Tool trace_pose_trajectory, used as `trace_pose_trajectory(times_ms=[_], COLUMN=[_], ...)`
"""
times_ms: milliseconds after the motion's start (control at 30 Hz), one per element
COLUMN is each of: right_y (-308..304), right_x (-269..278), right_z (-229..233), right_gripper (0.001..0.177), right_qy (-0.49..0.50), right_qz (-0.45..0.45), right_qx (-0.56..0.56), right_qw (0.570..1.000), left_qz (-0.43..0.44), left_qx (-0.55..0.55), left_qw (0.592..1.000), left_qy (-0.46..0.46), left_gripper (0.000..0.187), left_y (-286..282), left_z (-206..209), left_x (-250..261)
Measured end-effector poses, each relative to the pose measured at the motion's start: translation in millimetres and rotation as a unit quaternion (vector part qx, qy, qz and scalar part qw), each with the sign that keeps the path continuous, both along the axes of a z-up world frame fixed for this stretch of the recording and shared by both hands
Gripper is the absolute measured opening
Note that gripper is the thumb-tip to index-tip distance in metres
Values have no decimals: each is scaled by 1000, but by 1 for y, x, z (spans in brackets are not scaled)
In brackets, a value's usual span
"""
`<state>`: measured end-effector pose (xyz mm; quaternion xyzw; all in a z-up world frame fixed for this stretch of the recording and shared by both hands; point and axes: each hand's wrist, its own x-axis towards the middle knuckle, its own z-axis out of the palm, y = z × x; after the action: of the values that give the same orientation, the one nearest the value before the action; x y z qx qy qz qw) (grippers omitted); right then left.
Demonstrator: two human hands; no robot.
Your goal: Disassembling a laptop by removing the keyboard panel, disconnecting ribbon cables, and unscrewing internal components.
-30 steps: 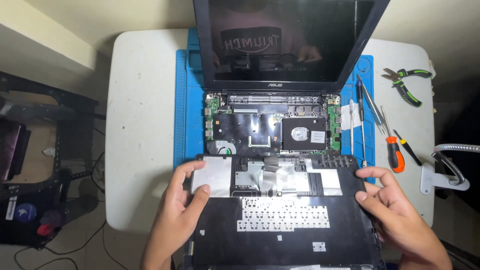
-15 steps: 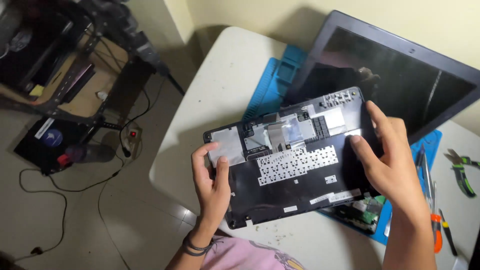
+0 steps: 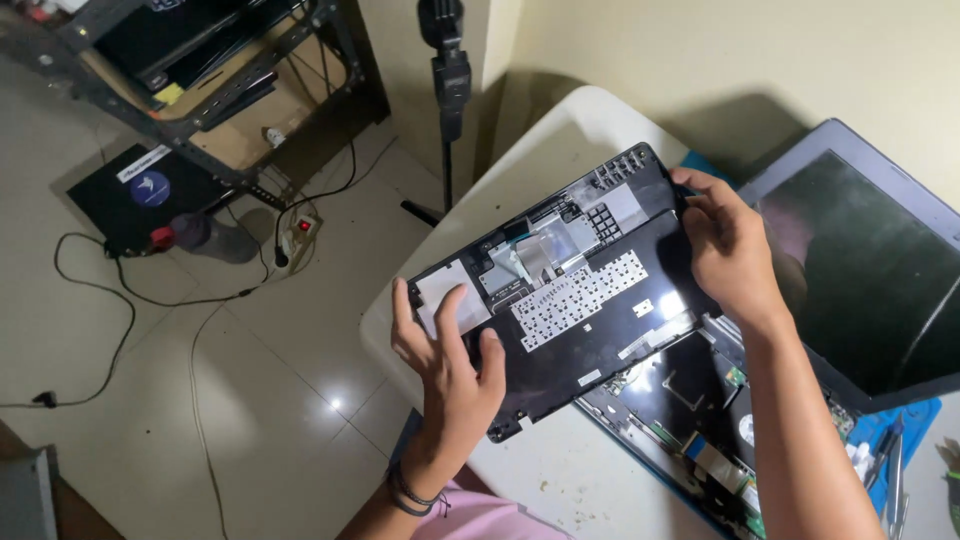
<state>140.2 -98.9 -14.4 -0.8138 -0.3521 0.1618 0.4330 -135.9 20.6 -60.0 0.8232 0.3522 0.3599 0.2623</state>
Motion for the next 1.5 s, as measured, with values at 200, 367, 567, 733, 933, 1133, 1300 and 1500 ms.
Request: trace_pose_trajectory(times_ms=[200, 367, 567, 733, 933, 1133, 1300, 1500], right_y=[20, 41, 65, 71, 79, 73, 53, -39], right_x=[14, 10, 13, 25, 11, -3, -18, -95], right_z=[-10, -19, -34, -65, -62, -72, -67, -13], right_gripper=[34, 32, 44, 44, 46, 50, 47, 30], right_qy=[40, 63, 59, 60, -90, -195, -363, -245], right_qz=[48, 62, 35, 43, 42, 34, 48, 3], right_qx=[27, 28, 8, -9, -61, -85, -145, -138], right_qw=[998, 996, 998, 997, 993, 976, 919, 960], left_qz=[-38, -199, -240, -231, -238, -245, -241, -238], left_qx=[56, 0, -4, 6, 9, -9, 4, 46], left_qw=[995, 979, 966, 966, 963, 961, 961, 963], left_qy=[68, 53, 94, 118, 123, 130, 137, 119], left_gripper=[53, 53, 62, 64, 63, 60, 61, 60], left_y=[0, 3, 0, 4, 8, 7, 3, 1], left_z=[4, 11, -5, -13, -16, -13, -15, -16], left_x=[4, 29, 52, 54, 55, 58, 61, 62])
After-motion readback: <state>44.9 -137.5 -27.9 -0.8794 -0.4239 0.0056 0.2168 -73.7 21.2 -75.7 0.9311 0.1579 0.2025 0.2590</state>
